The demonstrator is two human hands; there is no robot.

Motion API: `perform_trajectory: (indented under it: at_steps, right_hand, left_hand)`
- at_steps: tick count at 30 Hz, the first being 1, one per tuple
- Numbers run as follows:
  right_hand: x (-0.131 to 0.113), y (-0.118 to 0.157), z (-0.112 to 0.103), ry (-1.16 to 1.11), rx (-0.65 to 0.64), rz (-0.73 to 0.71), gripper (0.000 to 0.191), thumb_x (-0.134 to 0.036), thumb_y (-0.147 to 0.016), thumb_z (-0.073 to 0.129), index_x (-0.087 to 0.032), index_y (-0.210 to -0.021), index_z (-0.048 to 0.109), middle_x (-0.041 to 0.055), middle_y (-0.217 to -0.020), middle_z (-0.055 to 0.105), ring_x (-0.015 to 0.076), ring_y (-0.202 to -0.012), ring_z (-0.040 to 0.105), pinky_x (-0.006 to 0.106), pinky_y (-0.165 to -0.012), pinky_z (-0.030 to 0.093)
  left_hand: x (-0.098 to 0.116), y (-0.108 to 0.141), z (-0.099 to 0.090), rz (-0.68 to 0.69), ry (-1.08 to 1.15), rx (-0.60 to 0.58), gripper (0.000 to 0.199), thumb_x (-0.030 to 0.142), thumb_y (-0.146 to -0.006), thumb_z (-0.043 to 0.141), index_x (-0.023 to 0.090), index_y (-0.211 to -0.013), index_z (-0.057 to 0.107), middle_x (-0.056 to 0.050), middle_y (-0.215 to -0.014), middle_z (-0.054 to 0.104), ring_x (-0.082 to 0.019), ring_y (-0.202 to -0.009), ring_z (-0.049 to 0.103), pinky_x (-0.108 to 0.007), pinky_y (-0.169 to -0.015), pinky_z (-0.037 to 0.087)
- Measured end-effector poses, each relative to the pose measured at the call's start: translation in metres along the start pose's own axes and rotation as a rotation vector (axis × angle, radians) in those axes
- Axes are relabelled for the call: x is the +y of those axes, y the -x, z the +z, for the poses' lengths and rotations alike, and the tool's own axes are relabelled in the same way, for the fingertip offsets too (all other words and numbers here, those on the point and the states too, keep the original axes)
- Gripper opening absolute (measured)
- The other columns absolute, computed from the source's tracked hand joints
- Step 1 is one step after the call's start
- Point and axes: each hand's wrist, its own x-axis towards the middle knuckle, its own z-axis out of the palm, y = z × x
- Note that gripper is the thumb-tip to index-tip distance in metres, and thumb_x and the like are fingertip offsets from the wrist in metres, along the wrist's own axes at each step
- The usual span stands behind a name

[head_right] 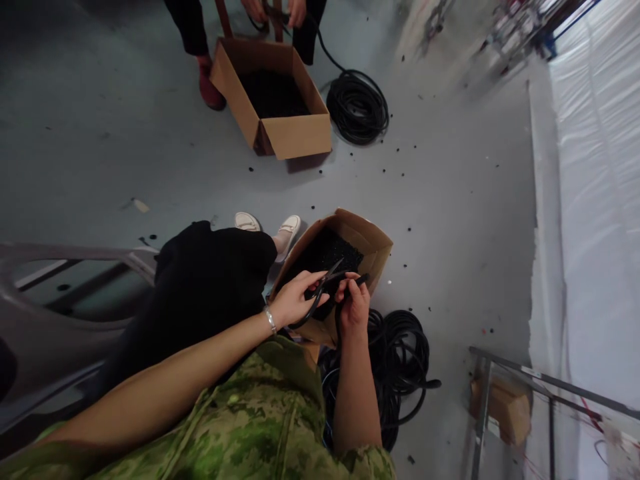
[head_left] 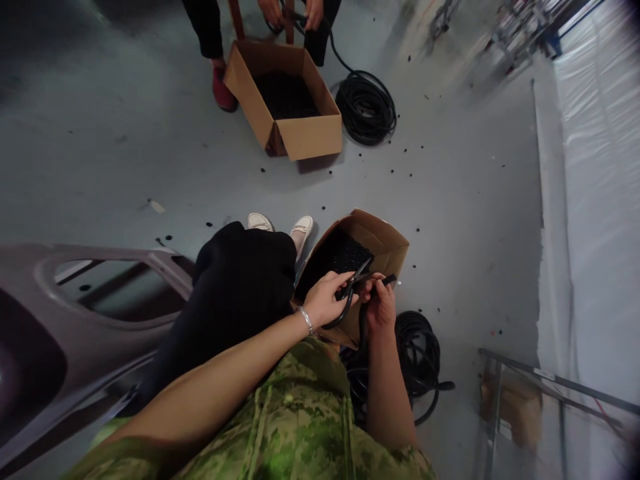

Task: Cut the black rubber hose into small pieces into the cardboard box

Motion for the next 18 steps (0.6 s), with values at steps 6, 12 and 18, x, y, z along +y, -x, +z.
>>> perform_trajectory:
  at_steps: [6,12,18]
  right_hand:
    - [0.007,0.01,-0.005,-0.181,-0.135,0.07,0.038,-0.053,-0.081,0.06,-0.022,-0.103,0.063,0.0,-0.076,0.048,0.0126,-0.066,0.048,0.029,-0.064,0.047]
    - [0.0,0.016,-0.013,-0.007,-0.195,0.033,0.039,-0.056,-0.08,0.063,-0.022,-0.098,0.058,0.0016,-0.078,0.059,0.0127,-0.056,0.051,0.026,-0.051,0.043]
    - [-0.025,0.011,-0.006,0.317,-0.177,0.086,0.041,-0.054,-0.085,0.056,-0.019,-0.105,0.065,-0.0023,-0.065,0.057,0.0095,-0.047,0.044,0.022,-0.045,0.033]
  left_hand:
    - [0.002,-0.003,0.0,-0.121,0.215,-0.03,0.048,0.03,-0.066,0.074,0.024,-0.114,0.069,-0.001,-0.084,0.059,-0.013,-0.073,0.055,-0.025,-0.071,0.046]
    - [0.013,-0.004,-0.002,-0.372,0.725,-0.171,0.06,0.042,-0.072,0.073,0.017,-0.125,0.059,-0.001,-0.082,0.062,-0.009,-0.065,0.055,-0.022,-0.063,0.044]
    - [0.012,-0.004,-0.002,-0.327,0.681,-0.156,0.052,0.048,-0.067,0.075,0.016,-0.107,0.062,0.005,-0.065,0.052,-0.005,-0.049,0.041,-0.018,-0.046,0.033]
